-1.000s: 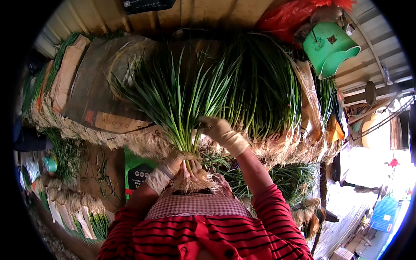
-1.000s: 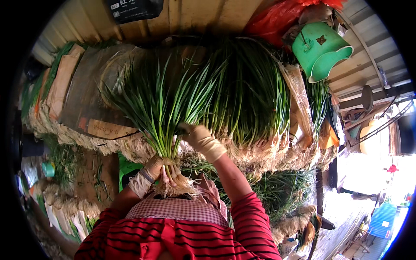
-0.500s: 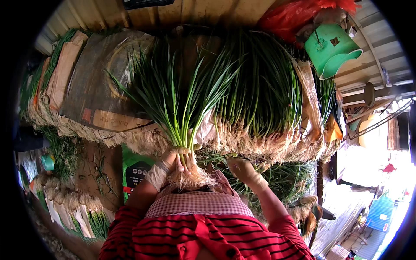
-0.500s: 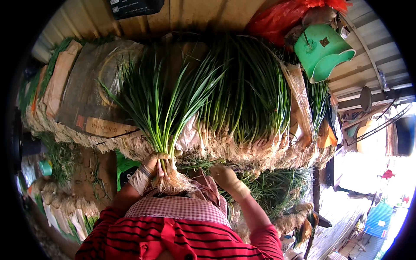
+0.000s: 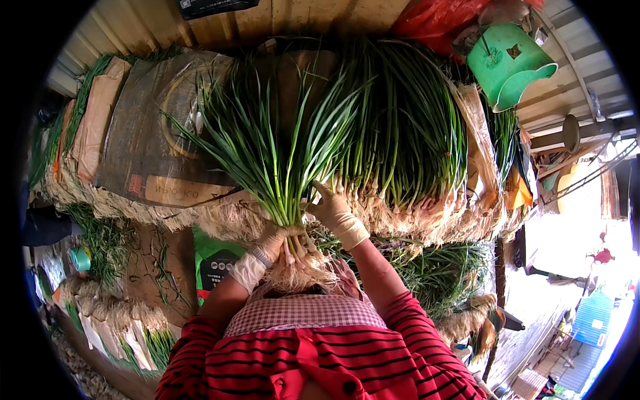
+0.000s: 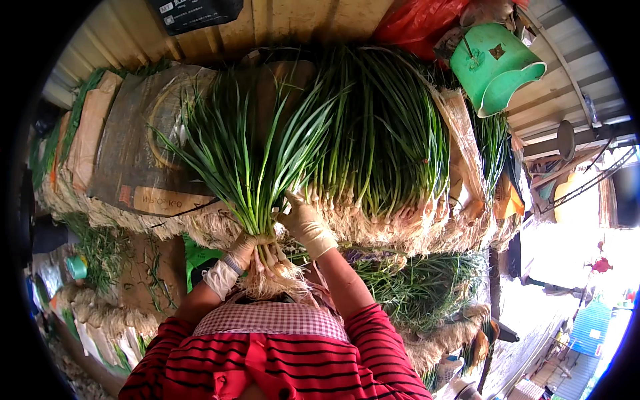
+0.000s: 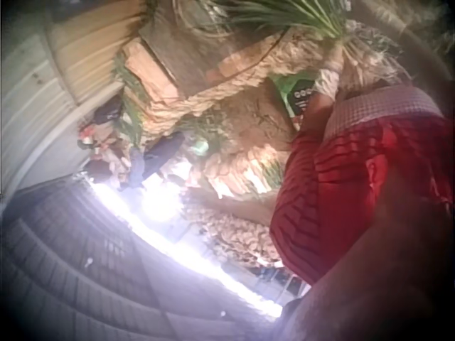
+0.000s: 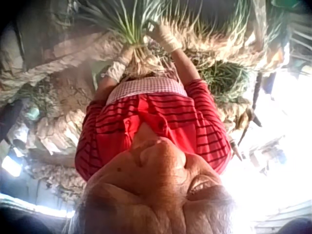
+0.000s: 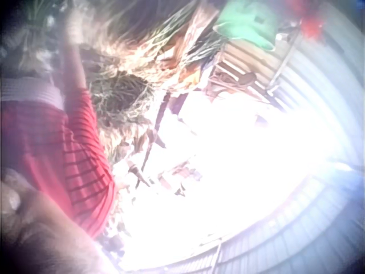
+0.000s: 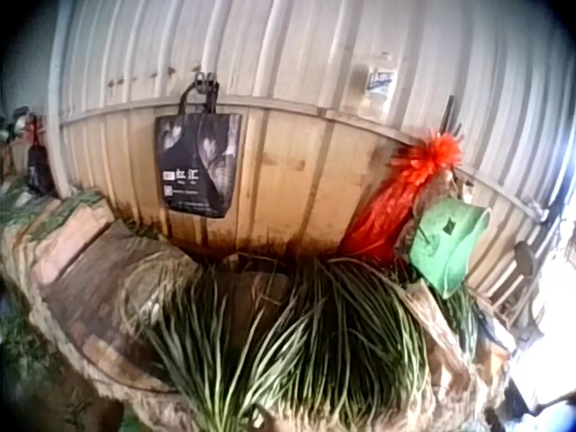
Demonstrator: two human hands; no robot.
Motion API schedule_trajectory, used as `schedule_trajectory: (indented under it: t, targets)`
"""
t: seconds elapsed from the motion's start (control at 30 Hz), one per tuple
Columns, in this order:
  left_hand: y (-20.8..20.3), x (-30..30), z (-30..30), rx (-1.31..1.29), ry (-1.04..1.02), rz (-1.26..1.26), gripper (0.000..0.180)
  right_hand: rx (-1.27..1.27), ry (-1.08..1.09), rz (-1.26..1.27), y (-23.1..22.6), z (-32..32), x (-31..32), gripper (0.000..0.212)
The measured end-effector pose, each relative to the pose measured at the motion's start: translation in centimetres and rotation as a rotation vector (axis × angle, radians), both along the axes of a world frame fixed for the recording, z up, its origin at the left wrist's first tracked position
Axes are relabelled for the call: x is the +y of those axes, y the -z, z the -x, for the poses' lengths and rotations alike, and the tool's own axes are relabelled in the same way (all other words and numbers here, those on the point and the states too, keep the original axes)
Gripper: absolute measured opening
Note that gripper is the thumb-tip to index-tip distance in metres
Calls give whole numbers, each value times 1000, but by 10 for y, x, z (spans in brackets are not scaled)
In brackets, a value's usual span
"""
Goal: The person gathers long green leafy vegetables into a bunch, secures them by hand, and adds more to the bundle while working over a produce-sorting area.
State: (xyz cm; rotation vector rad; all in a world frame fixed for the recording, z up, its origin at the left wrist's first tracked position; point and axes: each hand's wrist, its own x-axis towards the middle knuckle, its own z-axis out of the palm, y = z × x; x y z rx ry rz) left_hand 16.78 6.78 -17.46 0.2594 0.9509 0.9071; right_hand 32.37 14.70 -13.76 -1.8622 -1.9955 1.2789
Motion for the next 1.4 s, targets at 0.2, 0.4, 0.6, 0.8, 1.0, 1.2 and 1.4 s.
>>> schedule_trajectory:
  t: [0.2, 0.4, 0.6, 0.8, 1.0, 1.2, 1.4]
  targets:
    - [-8, 2, -2, 23, 10, 39, 31, 220, 73, 34, 34, 1, -9, 28]
    - [-16, 13, -7, 70, 112, 58, 21, 981, 360, 345, 27, -3, -31, 9]
    - [5, 9, 3, -45, 84, -4, 30, 1581, 511, 469, -59, -74, -84, 3]
    - [-41, 19, 31, -554, 136, -320, 24, 24, 14, 226, 69, -206, -173, 20]
    - [-72, 19, 33, -259, 33, -175, 41, 451, 603, 287, 42, -56, -58, 33]
    - [-35, 23, 25, -147, 183, 70, 31, 1058, 493, 355, 35, -29, -71, 16]
    - [-17, 24, 6, -181, 234, 81, 30, 631, 185, 149, 49, -26, -88, 18]
